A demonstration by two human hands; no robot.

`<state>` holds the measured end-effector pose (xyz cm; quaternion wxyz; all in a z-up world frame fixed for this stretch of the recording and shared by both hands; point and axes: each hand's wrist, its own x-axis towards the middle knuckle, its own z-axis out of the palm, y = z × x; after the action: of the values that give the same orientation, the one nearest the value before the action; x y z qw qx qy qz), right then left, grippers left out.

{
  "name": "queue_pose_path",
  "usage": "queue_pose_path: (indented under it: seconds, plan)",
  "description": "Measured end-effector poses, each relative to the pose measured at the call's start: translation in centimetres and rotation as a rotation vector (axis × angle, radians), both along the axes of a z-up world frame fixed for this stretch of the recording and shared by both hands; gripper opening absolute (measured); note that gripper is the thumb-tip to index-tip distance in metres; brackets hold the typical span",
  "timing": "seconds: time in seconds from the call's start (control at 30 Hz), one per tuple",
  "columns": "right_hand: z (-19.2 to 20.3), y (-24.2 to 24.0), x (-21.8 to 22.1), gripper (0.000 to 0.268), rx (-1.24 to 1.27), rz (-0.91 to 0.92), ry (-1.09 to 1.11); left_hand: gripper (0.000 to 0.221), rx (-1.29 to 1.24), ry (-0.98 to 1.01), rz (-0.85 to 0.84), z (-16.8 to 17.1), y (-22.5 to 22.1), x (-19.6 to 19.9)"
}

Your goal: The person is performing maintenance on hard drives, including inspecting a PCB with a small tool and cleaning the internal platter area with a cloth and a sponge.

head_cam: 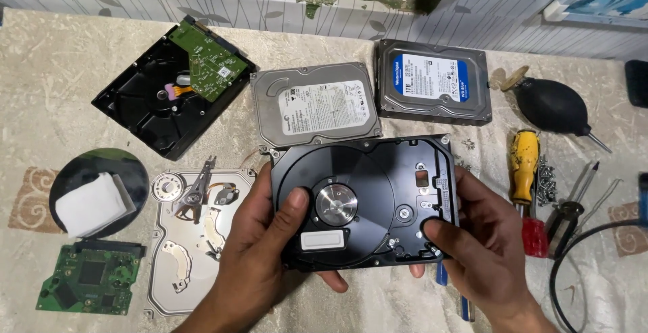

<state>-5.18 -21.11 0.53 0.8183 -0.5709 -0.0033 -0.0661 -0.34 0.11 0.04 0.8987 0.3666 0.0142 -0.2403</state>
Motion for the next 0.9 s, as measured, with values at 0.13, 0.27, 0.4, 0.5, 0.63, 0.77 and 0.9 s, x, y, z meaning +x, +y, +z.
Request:
queue_pose_path:
  seconds: [0.13, 0.27, 0.4, 0.5, 0.63, 0.77, 0.9]
  plan:
    - [-0.6, -0.6, -0.1, 0.051, -0.049, -0.027, 0.021, 0.05, 0.036, -0.035, -0.003, 0.7, 0.3, -0.1]
    - [-0.9, -1.0, -0.4, 0.051, -0.428, -0.16, 0.056, 0.055, 0.196, -0.242, -0.006, 0.9, 0.6, 0.0]
    - [-1.3, -1.2, -0.5, 0.042, -0.529, -0.187, 0.002, 0.053, 0.306, -0.345, 0.005, 0.6, 0.7, 0.2]
    - [-1.2, -1.1, -0.5, 0.038, -0.539, -0.184, -0.004, 0.055, 0.272, -0.333, 0.008, 0.5, 0.6, 0.2]
    - [-1.3, -1.4, -0.5, 0.035, -0.582, -0.183, -0.031, 0.052, 0.285, -0.359, 0.016, 0.3, 0.6, 0.2]
    - [-1.2, -1.3, -0.4, 0.031, -0.607, -0.182, -0.046, 0.052, 0.307, -0.353, 0.021, 0.2, 0.6, 0.2]
    - [-1.2, -1.2, -0.4, 0.036, -0.601, -0.195, -0.012, 0.051, 0.277, -0.334, 0.008, 0.1, 0.6, 0.2]
